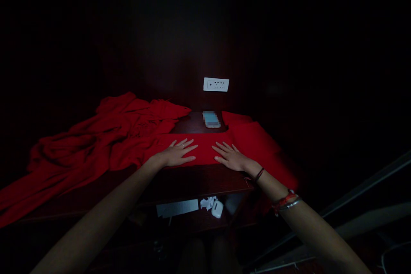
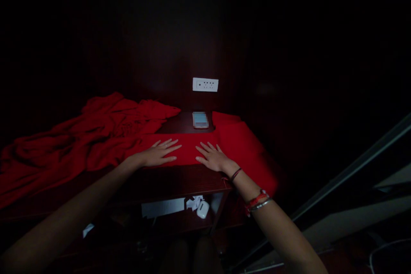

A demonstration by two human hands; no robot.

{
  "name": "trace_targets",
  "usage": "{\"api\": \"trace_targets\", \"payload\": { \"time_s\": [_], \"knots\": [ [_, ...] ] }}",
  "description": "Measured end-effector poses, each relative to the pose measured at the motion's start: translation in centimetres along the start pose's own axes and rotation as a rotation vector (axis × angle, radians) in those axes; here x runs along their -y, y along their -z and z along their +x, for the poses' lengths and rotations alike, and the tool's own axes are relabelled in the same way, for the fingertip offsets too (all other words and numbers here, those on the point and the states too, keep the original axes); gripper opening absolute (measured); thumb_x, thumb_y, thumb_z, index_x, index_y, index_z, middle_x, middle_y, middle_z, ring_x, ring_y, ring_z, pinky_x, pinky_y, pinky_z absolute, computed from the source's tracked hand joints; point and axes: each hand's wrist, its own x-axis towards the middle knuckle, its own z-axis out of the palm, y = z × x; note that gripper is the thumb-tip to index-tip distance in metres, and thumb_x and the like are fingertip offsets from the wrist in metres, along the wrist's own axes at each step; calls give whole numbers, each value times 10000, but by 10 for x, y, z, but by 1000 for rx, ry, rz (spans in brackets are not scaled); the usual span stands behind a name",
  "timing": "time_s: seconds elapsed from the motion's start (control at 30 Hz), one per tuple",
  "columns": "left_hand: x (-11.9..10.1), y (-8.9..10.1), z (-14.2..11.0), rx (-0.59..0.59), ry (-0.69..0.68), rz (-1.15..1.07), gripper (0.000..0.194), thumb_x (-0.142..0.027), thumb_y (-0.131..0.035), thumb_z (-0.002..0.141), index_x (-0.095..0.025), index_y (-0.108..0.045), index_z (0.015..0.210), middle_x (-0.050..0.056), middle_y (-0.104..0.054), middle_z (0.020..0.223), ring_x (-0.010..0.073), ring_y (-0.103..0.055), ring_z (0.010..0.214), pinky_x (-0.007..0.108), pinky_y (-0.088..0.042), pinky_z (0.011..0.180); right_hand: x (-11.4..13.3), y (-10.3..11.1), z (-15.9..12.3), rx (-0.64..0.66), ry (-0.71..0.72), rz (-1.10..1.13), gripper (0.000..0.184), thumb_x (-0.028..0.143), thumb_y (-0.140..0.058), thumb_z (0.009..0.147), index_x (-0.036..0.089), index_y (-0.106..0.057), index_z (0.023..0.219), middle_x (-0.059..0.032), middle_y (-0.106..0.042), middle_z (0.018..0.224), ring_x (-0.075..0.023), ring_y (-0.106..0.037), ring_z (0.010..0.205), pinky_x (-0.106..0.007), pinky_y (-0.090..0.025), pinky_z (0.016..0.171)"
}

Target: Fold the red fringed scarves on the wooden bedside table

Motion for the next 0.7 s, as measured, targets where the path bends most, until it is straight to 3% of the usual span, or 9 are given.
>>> {"api": "trace_targets", "payload": {
  "time_s": [0.2, 0.37, 0.53, 0.63, 0.7],
  "knots": [
    [-4, 3, -3, -94, -63, 17, 564, -581, -227, 765, -318, -177, 1261, 14, -91, 1352, 230, -40, 1220, 473, -42, 941, -13, 13, -7, -135, -41, -11, 629, 598, -94, 754, 266, -135, 1287, -10, -66, 1357, -211, -10, 1223, -419, -79, 976],
    [-7, 1, -1, -47, -109, -6, 553, -581, -216, 768, -333, -161, 1260, 17, -122, 1347, 236, -86, 1215, 494, -76, 928, -18, 1, -11, -8, -67, -98, 625, 572, -99, 772, 225, -169, 1286, -39, -144, 1344, -218, -77, 1218, -388, -110, 979],
    [-7, 3, -3, -54, -124, 10, 549, -577, -213, 770, -339, -150, 1260, 6, -106, 1349, 233, -69, 1218, 485, -74, 934, 2, 10, 1, -69, -19, -116, 645, 578, -105, 767, 201, -208, 1281, -53, -157, 1342, -223, -75, 1219, -377, -128, 976],
    [-6, 3, -5, -171, -105, 58, 580, -584, -226, 762, -310, -156, 1268, 9, -57, 1355, 239, -9, 1219, 477, -41, 942, 21, 14, 18, -169, 78, -98, 657, 589, -110, 760, 202, -191, 1285, -49, -128, 1349, -225, -56, 1220, -374, -114, 979],
    [-4, 1, -6, -228, -21, 66, 596, -587, -211, 761, -286, -158, 1273, 21, -27, 1356, 253, 19, 1216, 488, -32, 938, 29, 10, 30, -182, 109, -97, 668, 600, -132, 752, 202, -182, 1286, -46, -112, 1352, -233, -38, 1220, -385, -100, 979]
  ]
}}
